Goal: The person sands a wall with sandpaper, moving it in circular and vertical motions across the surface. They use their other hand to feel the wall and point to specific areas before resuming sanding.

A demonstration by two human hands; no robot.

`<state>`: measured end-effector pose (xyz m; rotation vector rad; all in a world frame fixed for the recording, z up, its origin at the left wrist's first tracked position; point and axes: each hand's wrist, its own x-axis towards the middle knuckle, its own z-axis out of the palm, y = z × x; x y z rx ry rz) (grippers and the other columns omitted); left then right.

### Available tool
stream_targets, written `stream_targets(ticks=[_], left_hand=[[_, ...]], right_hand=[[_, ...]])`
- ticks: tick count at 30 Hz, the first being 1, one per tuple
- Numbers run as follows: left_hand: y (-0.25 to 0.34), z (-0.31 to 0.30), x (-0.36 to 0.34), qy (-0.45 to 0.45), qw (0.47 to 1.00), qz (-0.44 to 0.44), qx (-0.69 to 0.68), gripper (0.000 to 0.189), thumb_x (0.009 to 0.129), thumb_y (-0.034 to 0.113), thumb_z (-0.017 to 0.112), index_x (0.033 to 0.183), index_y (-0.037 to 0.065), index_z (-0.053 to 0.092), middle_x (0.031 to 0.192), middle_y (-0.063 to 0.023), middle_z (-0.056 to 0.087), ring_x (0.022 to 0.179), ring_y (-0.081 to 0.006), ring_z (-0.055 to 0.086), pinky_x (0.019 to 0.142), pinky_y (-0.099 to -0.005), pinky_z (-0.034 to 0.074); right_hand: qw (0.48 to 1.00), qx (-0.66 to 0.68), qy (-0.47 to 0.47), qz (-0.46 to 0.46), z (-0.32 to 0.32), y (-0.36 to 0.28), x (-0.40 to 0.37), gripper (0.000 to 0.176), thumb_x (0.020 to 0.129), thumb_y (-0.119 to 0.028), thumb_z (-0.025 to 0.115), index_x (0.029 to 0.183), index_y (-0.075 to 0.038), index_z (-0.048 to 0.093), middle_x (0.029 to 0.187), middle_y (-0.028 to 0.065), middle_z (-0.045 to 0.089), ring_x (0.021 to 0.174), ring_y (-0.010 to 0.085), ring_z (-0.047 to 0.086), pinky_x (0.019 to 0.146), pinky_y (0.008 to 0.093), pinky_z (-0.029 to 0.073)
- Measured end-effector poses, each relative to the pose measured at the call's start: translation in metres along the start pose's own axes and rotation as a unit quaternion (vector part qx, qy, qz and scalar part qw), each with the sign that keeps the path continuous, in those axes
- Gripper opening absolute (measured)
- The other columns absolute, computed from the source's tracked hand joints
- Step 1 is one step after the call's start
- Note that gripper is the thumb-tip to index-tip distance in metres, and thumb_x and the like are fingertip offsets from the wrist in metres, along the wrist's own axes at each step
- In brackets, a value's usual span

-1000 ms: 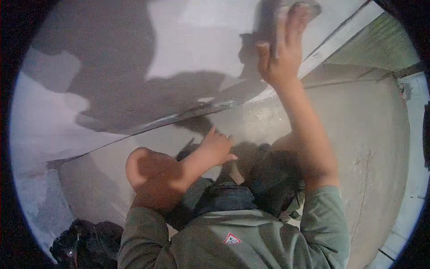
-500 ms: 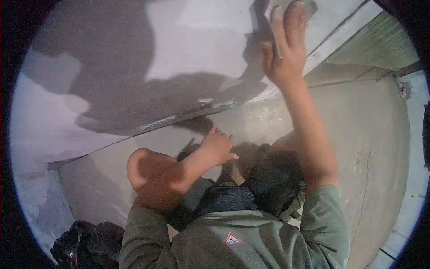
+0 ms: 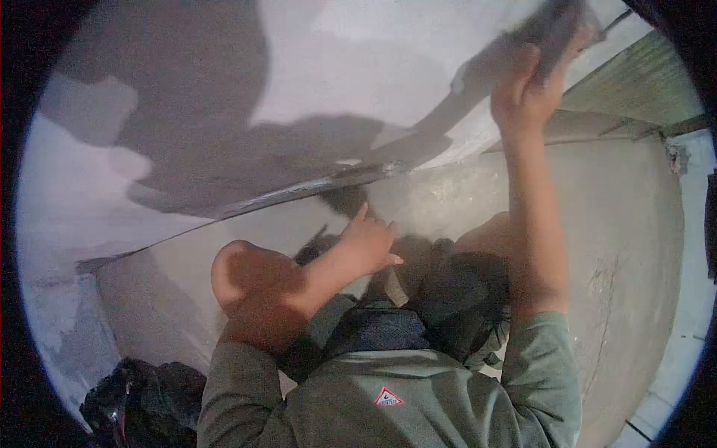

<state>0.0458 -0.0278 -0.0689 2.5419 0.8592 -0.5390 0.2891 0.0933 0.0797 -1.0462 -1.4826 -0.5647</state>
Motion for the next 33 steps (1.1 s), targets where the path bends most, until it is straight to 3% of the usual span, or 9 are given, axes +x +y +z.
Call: stream_targets(ticks=[7, 10, 11, 17, 20, 23, 26, 30, 33], left_hand=[[-0.004, -0.010, 0.003, -0.091, 0.996, -0.023, -0.012, 0.077, 0.091, 0.058, 0.060, 0.140, 0.000, 0.047, 0.124, -0.0231, 0.063, 0.126, -0.0367, 0.055, 0.121, -0.0552, 0.018], [-0.005, 0.004, 0.000, 0.000, 1.000, 0.002, 0.001, 0.070, 0.091, 0.058, 0.059, 0.129, 0.001, 0.054, 0.114, -0.0207, 0.065, 0.117, -0.0374, 0.059, 0.119, -0.0566, 0.022], [-0.004, 0.006, 0.000, 0.018, 1.000, 0.006, 0.003, 0.069, 0.091, 0.058, 0.059, 0.129, 0.001, 0.055, 0.113, -0.0205, 0.065, 0.117, -0.0374, 0.059, 0.119, -0.0565, 0.022], [0.001, -0.011, 0.002, -0.093, 0.996, -0.014, 0.001, 0.079, 0.093, 0.058, 0.057, 0.144, -0.001, 0.044, 0.127, -0.0219, 0.062, 0.127, -0.0356, 0.054, 0.121, -0.0548, 0.018], [0.001, -0.003, 0.002, -0.041, 0.999, -0.002, 0.003, 0.073, 0.092, 0.057, 0.058, 0.138, 0.000, 0.049, 0.119, -0.0207, 0.064, 0.121, -0.0366, 0.057, 0.119, -0.0559, 0.021], [0.001, 0.004, 0.001, -0.003, 1.000, 0.010, 0.000, 0.068, 0.091, 0.056, 0.060, 0.131, 0.002, 0.054, 0.113, -0.0200, 0.066, 0.115, -0.0376, 0.060, 0.118, -0.0571, 0.023], [0.000, 0.004, 0.001, -0.039, 0.999, 0.005, 0.009, 0.069, 0.091, 0.057, 0.060, 0.132, 0.002, 0.053, 0.115, -0.0209, 0.065, 0.117, -0.0375, 0.060, 0.118, -0.0570, 0.023], [0.000, 0.010, 0.004, -0.013, 1.000, 0.010, 0.014, 0.072, 0.090, 0.058, 0.060, 0.134, 0.002, 0.052, 0.117, -0.0219, 0.064, 0.117, -0.0374, 0.059, 0.118, -0.0564, 0.023], [0.004, 0.008, 0.001, 0.016, 0.999, 0.027, -0.015, 0.072, 0.090, 0.057, 0.060, 0.135, 0.002, 0.052, 0.116, -0.0209, 0.064, 0.117, -0.0374, 0.059, 0.118, -0.0556, 0.024]], right_hand=[[0.983, -0.055, -0.099, -0.141, 0.002, 0.003, -0.018, 0.064, 0.103, -0.024, 0.049, 0.155, 0.004, 0.024, 0.162, 0.0276, 0.018, 0.150, 0.0453, 0.015, 0.121, 0.0484, 0.016], [0.999, -0.034, -0.005, 0.001, -0.006, 0.014, -0.008, 0.060, 0.106, -0.028, 0.043, 0.155, 0.002, 0.025, 0.161, 0.0263, 0.024, 0.151, 0.0322, 0.022, 0.120, 0.0402, 0.024], [0.955, 0.152, -0.089, 0.240, -0.018, 0.018, -0.007, 0.062, 0.106, -0.032, 0.043, 0.155, 0.003, 0.025, 0.159, 0.0267, 0.029, 0.150, 0.0298, 0.025, 0.118, 0.0404, 0.027], [0.972, -0.025, -0.105, -0.207, 0.010, 0.006, -0.008, 0.057, 0.103, -0.028, 0.045, 0.149, 0.005, 0.037, 0.156, 0.0358, 0.024, 0.146, 0.0523, 0.022, 0.119, 0.0577, 0.019], [0.994, -0.009, 0.011, -0.109, 0.001, 0.016, 0.001, 0.054, 0.104, -0.021, 0.047, 0.150, 0.006, 0.035, 0.157, 0.0285, 0.031, 0.148, 0.0403, 0.028, 0.119, 0.0449, 0.026], [0.934, 0.211, -0.099, 0.271, -0.014, 0.029, -0.018, 0.059, 0.105, -0.022, 0.045, 0.152, 0.009, 0.026, 0.158, 0.0296, 0.028, 0.148, 0.0375, 0.028, 0.120, 0.0421, 0.023], [0.993, 0.041, -0.042, -0.106, 0.010, -0.005, -0.024, 0.061, 0.103, -0.021, 0.050, 0.152, 0.007, 0.028, 0.159, 0.0300, 0.025, 0.150, 0.0422, 0.021, 0.121, 0.0480, 0.020], [0.984, -0.047, -0.059, -0.161, 0.011, 0.017, -0.018, 0.052, 0.103, -0.018, 0.045, 0.149, 0.006, 0.038, 0.155, 0.0353, 0.029, 0.145, 0.0501, 0.027, 0.118, 0.0537, 0.024], [0.997, 0.035, -0.066, 0.027, -0.008, 0.010, -0.007, 0.052, 0.105, -0.013, 0.041, 0.148, 0.014, 0.030, 0.153, 0.0345, 0.033, 0.144, 0.0431, 0.034, 0.116, 0.0422, 0.030]])
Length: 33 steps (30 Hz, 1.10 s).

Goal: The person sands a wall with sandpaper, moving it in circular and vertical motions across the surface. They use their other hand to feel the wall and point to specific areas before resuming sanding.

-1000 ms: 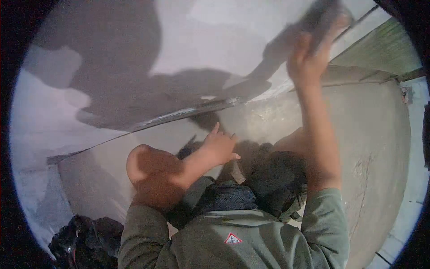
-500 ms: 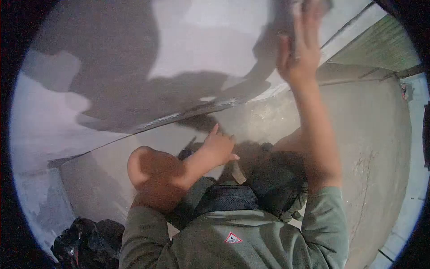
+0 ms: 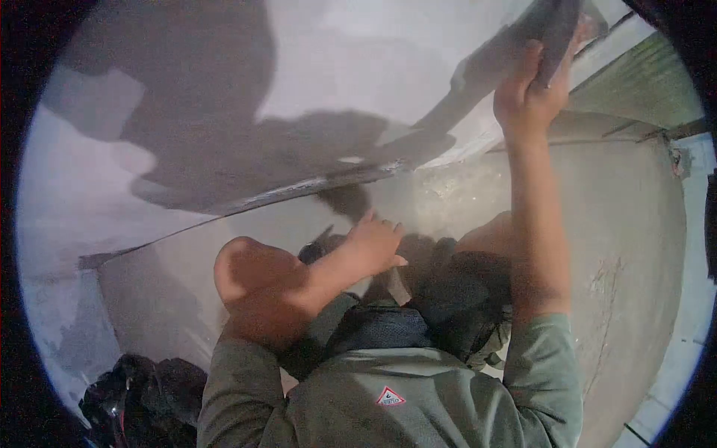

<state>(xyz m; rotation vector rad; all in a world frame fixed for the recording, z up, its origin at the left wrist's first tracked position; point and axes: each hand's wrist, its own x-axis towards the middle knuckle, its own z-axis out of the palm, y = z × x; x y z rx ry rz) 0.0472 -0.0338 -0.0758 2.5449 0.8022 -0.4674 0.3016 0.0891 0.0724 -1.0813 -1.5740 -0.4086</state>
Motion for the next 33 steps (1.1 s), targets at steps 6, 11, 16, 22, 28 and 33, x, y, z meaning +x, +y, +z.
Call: stream_targets(ticks=[6, 11, 16, 22, 28, 33], left_hand=[[-0.001, -0.003, 0.003, -0.082, 0.996, -0.032, 0.000, 0.073, 0.090, 0.057, 0.060, 0.138, 0.002, 0.050, 0.119, -0.0203, 0.063, 0.119, -0.0370, 0.058, 0.118, -0.0548, 0.024], [0.002, -0.006, 0.002, -0.048, 0.999, -0.020, -0.003, 0.074, 0.090, 0.057, 0.061, 0.139, 0.002, 0.050, 0.123, -0.0206, 0.063, 0.121, -0.0368, 0.057, 0.118, -0.0553, 0.025], [-0.004, 0.003, 0.008, -0.079, 0.996, -0.029, 0.009, 0.073, 0.090, 0.057, 0.061, 0.137, 0.002, 0.051, 0.123, -0.0202, 0.063, 0.121, -0.0369, 0.057, 0.118, -0.0559, 0.025], [-0.001, -0.003, 0.000, -0.013, 1.000, -0.021, -0.001, 0.073, 0.089, 0.057, 0.061, 0.135, 0.002, 0.052, 0.122, -0.0195, 0.064, 0.120, -0.0369, 0.058, 0.117, -0.0554, 0.026], [-0.005, 0.001, 0.003, -0.029, 0.999, -0.019, 0.017, 0.072, 0.090, 0.058, 0.060, 0.135, 0.002, 0.052, 0.118, -0.0194, 0.065, 0.116, -0.0375, 0.060, 0.116, -0.0556, 0.029], [0.000, -0.001, 0.004, -0.024, 1.000, -0.012, 0.015, 0.070, 0.091, 0.057, 0.059, 0.135, 0.002, 0.052, 0.121, -0.0209, 0.064, 0.120, -0.0381, 0.058, 0.117, -0.0546, 0.027]], right_hand=[[0.987, -0.042, -0.028, -0.152, 0.025, -0.021, -0.022, 0.058, 0.100, -0.010, 0.049, 0.152, 0.006, 0.029, 0.158, 0.0301, 0.028, 0.148, 0.0456, 0.023, 0.120, 0.0476, 0.023], [0.999, 0.021, 0.026, 0.043, 0.002, -0.015, -0.005, 0.060, 0.102, -0.016, 0.049, 0.153, 0.005, 0.026, 0.152, 0.0293, 0.039, 0.141, 0.0385, 0.041, 0.115, 0.0409, 0.034], [0.982, -0.010, -0.064, -0.179, 0.026, -0.022, -0.026, 0.058, 0.099, -0.011, 0.051, 0.151, 0.005, 0.032, 0.157, 0.0314, 0.028, 0.146, 0.0482, 0.026, 0.118, 0.0511, 0.025], [0.997, -0.047, 0.036, -0.048, 0.012, -0.010, -0.001, 0.062, 0.098, -0.011, 0.053, 0.152, 0.007, 0.028, 0.157, 0.0301, 0.028, 0.145, 0.0457, 0.031, 0.119, 0.0436, 0.027], [0.970, -0.065, -0.066, -0.227, 0.020, -0.003, -0.016, 0.057, 0.093, -0.006, 0.056, 0.146, 0.007, 0.041, 0.157, 0.0304, 0.028, 0.147, 0.0448, 0.026, 0.120, 0.0466, 0.025], [0.999, 0.041, 0.013, -0.011, 0.009, 0.004, -0.012, 0.055, 0.099, -0.007, 0.048, 0.149, 0.010, 0.033, 0.155, 0.0325, 0.031, 0.146, 0.0429, 0.030, 0.118, 0.0442, 0.027]])
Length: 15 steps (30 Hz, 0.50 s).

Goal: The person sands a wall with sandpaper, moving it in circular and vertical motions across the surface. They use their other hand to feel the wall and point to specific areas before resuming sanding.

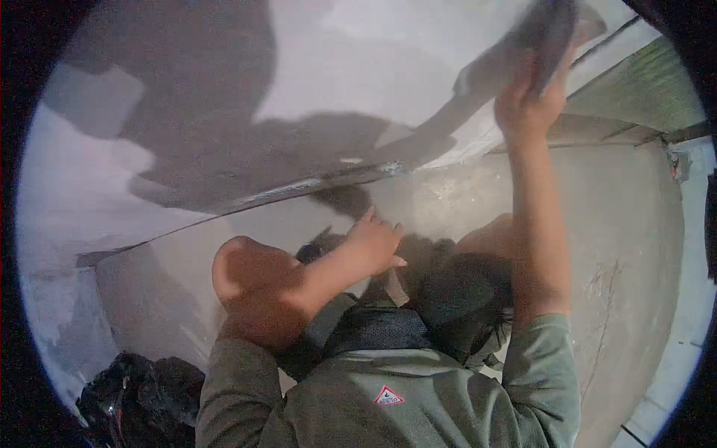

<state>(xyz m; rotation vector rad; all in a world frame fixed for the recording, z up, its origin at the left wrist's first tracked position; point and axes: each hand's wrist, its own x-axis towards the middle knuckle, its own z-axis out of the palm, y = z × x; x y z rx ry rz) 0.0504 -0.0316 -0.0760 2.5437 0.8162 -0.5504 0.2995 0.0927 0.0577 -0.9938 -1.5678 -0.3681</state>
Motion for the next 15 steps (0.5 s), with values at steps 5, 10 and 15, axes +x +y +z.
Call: stream_targets(ticks=[5, 10, 15], left_hand=[[-0.007, 0.004, 0.004, -0.027, 0.999, -0.020, -0.003, 0.073, 0.091, 0.058, 0.060, 0.135, 0.001, 0.051, 0.122, -0.0208, 0.063, 0.120, -0.0380, 0.058, 0.117, -0.0545, 0.027], [-0.005, 0.001, 0.002, 0.004, 1.000, 0.001, -0.013, 0.074, 0.090, 0.058, 0.061, 0.136, 0.000, 0.051, 0.124, -0.0214, 0.063, 0.120, -0.0378, 0.058, 0.117, -0.0546, 0.027], [-0.013, 0.011, 0.005, -0.003, 1.000, -0.019, 0.004, 0.075, 0.090, 0.058, 0.061, 0.137, 0.001, 0.050, 0.123, -0.0210, 0.063, 0.118, -0.0380, 0.059, 0.117, -0.0540, 0.028]], right_hand=[[0.967, -0.082, -0.114, -0.214, 0.014, -0.014, -0.008, 0.065, 0.091, -0.003, 0.059, 0.152, 0.001, 0.035, 0.156, 0.0297, 0.032, 0.147, 0.0430, 0.029, 0.120, 0.0501, 0.025], [0.995, -0.056, 0.011, -0.076, 0.002, 0.003, 0.002, 0.058, 0.090, 0.005, 0.041, 0.147, 0.012, 0.035, 0.152, 0.0377, 0.032, 0.143, 0.0524, 0.029, 0.118, 0.0516, 0.025], [0.977, -0.035, -0.077, -0.198, 0.026, -0.008, -0.017, 0.049, 0.102, -0.011, 0.043, 0.148, 0.005, 0.040, 0.151, 0.0368, 0.035, 0.142, 0.0516, 0.032, 0.117, 0.0551, 0.025]])
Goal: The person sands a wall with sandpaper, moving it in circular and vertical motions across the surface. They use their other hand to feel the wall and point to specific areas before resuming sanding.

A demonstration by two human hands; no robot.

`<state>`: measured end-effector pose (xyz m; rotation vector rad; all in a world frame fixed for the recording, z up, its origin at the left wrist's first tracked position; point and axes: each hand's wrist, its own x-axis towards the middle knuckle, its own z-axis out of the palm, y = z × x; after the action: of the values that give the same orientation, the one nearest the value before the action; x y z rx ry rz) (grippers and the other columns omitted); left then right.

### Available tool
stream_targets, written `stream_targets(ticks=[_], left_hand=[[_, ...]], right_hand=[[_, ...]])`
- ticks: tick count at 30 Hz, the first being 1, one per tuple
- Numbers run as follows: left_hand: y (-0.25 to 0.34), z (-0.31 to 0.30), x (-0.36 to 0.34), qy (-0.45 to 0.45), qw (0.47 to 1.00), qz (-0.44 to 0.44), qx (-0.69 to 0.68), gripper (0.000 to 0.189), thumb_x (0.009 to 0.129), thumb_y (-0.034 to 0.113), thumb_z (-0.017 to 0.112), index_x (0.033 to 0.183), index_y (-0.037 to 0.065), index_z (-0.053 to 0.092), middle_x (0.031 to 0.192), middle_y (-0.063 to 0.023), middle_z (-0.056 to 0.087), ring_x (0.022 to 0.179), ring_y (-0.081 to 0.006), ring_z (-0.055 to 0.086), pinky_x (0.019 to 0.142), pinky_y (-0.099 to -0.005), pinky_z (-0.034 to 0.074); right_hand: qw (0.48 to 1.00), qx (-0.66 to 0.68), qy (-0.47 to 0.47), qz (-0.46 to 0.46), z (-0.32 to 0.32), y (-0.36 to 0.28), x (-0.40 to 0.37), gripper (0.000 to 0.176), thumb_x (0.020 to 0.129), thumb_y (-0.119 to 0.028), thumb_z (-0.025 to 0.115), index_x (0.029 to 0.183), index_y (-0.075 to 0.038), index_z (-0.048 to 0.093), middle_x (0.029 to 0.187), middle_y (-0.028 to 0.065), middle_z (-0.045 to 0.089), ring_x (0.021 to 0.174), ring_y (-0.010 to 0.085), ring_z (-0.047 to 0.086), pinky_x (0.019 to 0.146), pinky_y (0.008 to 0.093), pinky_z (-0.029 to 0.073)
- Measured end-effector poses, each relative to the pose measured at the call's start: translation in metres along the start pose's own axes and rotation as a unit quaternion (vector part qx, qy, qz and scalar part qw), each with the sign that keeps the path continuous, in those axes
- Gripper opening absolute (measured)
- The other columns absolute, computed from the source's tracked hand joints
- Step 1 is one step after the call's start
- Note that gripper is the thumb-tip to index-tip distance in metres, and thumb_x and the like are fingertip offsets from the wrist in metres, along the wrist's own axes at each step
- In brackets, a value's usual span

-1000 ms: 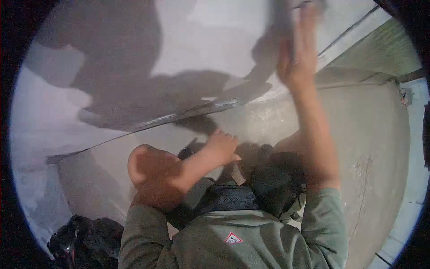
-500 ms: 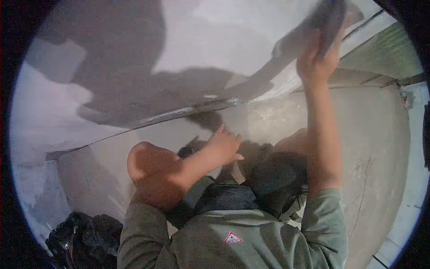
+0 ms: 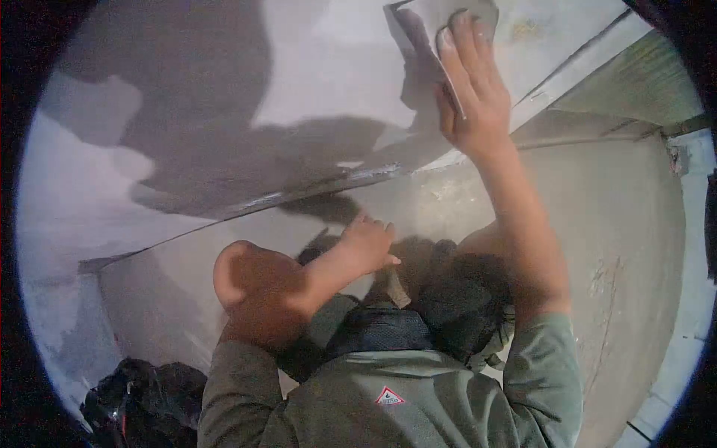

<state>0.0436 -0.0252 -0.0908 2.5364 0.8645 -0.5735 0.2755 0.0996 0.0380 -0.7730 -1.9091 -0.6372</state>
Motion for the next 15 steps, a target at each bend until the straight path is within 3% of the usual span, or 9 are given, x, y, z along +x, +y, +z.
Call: stream_targets(ticks=[2, 3, 5, 6, 8, 10, 12, 14, 15], left_hand=[[0.001, -0.004, 0.000, 0.003, 1.000, 0.000, -0.011, 0.075, 0.090, 0.057, 0.061, 0.138, 0.001, 0.050, 0.123, -0.0211, 0.062, 0.118, -0.0381, 0.059, 0.117, -0.0539, 0.028], [0.003, -0.007, -0.002, 0.005, 1.000, -0.002, -0.025, 0.075, 0.090, 0.057, 0.061, 0.139, 0.001, 0.049, 0.124, -0.0212, 0.062, 0.118, -0.0382, 0.059, 0.117, -0.0539, 0.027], [0.007, -0.017, -0.002, -0.003, 1.000, -0.003, -0.031, 0.076, 0.090, 0.057, 0.061, 0.140, 0.002, 0.048, 0.124, -0.0213, 0.062, 0.119, -0.0383, 0.058, 0.118, -0.0537, 0.027], [0.008, -0.019, -0.002, -0.014, 1.000, 0.002, -0.028, 0.076, 0.090, 0.057, 0.061, 0.141, 0.002, 0.048, 0.125, -0.0214, 0.062, 0.120, -0.0383, 0.057, 0.118, -0.0535, 0.026], [0.004, -0.009, 0.001, -0.015, 1.000, -0.004, -0.018, 0.076, 0.090, 0.057, 0.060, 0.141, 0.002, 0.047, 0.125, -0.0213, 0.062, 0.122, -0.0382, 0.057, 0.118, -0.0534, 0.026], [0.006, -0.010, 0.001, -0.013, 1.000, -0.011, -0.007, 0.076, 0.091, 0.058, 0.060, 0.141, 0.002, 0.047, 0.126, -0.0213, 0.062, 0.123, -0.0380, 0.056, 0.118, -0.0532, 0.026], [0.006, -0.017, 0.000, -0.043, 0.999, -0.021, -0.008, 0.077, 0.091, 0.058, 0.059, 0.142, 0.002, 0.046, 0.126, -0.0213, 0.062, 0.125, -0.0378, 0.055, 0.118, -0.0529, 0.026], [0.007, -0.019, -0.002, -0.020, 1.000, -0.011, -0.008, 0.077, 0.091, 0.059, 0.060, 0.141, 0.002, 0.047, 0.126, -0.0213, 0.061, 0.125, -0.0376, 0.055, 0.118, -0.0530, 0.026], [0.007, -0.019, -0.002, -0.001, 1.000, 0.000, -0.007, 0.077, 0.091, 0.059, 0.060, 0.141, 0.002, 0.047, 0.126, -0.0213, 0.061, 0.125, -0.0374, 0.055, 0.118, -0.0531, 0.026]], right_hand=[[0.996, -0.083, 0.009, 0.031, -0.013, 0.010, 0.008, 0.058, 0.095, -0.006, 0.056, 0.150, 0.002, 0.039, 0.155, 0.0277, 0.035, 0.146, 0.0403, 0.032, 0.119, 0.0474, 0.028], [0.993, -0.025, 0.100, 0.049, -0.018, 0.010, 0.015, 0.051, 0.100, -0.010, 0.050, 0.148, 0.005, 0.040, 0.154, 0.0273, 0.037, 0.145, 0.0382, 0.036, 0.117, 0.0427, 0.031], [0.951, 0.106, 0.075, 0.281, -0.031, 0.010, 0.013, 0.052, 0.105, -0.015, 0.043, 0.150, 0.009, 0.033, 0.155, 0.0296, 0.035, 0.144, 0.0388, 0.036, 0.116, 0.0396, 0.032], [0.899, 0.176, 0.051, 0.398, -0.034, 0.011, 0.006, 0.054, 0.105, -0.016, 0.042, 0.151, 0.009, 0.030, 0.156, 0.0303, 0.032, 0.145, 0.0397, 0.034, 0.117, 0.0399, 0.031], [0.984, -0.022, 0.050, 0.169, -0.017, -0.004, 0.004, 0.054, 0.103, -0.012, 0.044, 0.152, 0.007, 0.030, 0.157, 0.0300, 0.030, 0.147, 0.0394, 0.030, 0.118, 0.0429, 0.027], [0.994, -0.033, -0.046, 0.095, -0.014, -0.018, 0.001, 0.062, 0.098, -0.006, 0.050, 0.154, 0.005, 0.025, 0.159, 0.0297, 0.025, 0.148, 0.0420, 0.026, 0.120, 0.0435, 0.023], [0.996, -0.040, -0.073, 0.020, -0.024, -0.003, 0.006, 0.061, 0.099, -0.008, 0.051, 0.154, 0.005, 0.027, 0.160, 0.0275, 0.024, 0.149, 0.0372, 0.026, 0.120, 0.0429, 0.025], [0.993, -0.041, 0.100, 0.052, -0.019, 0.023, 0.010, 0.049, 0.102, -0.016, 0.051, 0.146, 0.005, 0.042, 0.148, 0.0257, 0.047, 0.136, 0.0317, 0.049, 0.109, 0.0417, 0.041], [0.968, 0.027, 0.090, 0.233, -0.029, 0.020, 0.003, 0.044, 0.105, -0.026, 0.049, 0.136, 0.005, 0.050, 0.122, 0.0197, 0.066, 0.109, 0.0279, 0.066, 0.091, 0.0400, 0.052]])
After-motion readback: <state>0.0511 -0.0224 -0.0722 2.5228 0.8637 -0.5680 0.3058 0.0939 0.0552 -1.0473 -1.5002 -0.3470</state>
